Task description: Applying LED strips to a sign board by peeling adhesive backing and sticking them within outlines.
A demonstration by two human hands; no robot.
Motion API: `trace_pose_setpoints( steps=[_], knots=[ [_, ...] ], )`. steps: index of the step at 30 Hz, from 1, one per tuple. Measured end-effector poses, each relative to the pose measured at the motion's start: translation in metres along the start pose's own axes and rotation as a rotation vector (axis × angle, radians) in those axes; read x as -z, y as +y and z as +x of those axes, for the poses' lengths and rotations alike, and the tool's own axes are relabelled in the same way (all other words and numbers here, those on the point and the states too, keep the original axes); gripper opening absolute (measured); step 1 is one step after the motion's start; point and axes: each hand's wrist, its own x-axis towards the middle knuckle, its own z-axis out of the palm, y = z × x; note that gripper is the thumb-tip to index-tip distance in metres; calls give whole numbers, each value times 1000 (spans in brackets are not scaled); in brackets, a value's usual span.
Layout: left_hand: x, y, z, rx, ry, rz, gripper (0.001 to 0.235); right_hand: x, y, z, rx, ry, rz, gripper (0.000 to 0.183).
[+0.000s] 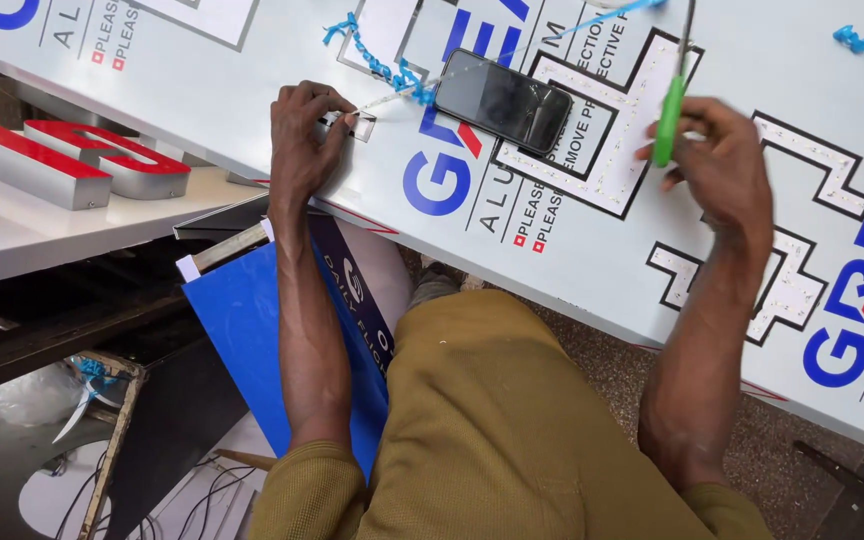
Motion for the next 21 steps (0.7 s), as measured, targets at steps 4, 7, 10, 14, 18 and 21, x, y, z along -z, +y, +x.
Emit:
trace_pose_setpoints(
  steps=[4, 7, 10, 14, 18, 21],
  knots=[
    [2, 4, 1, -4, 9, -7, 11, -72, 39, 1, 13, -449, 731, 61],
    [3, 6, 2, 14, 11, -40, 9, -122, 48, -12, -111, -711, 876, 67],
    [3, 2, 2, 24, 28, -39, 15, -149, 57, -17, -250, -907, 1042, 67],
    [4, 2, 0, 10, 59, -80, 18, -149, 44, -26, -364, -1053, 1142, 97],
    [4, 2, 1, 34, 71, -96, 15, -143, 60, -46, -422, -1050, 1304, 91],
    [2, -1, -1, 61, 62, -109, 4, -144, 84, -61, -529, -1124, 1194, 98]
  ],
)
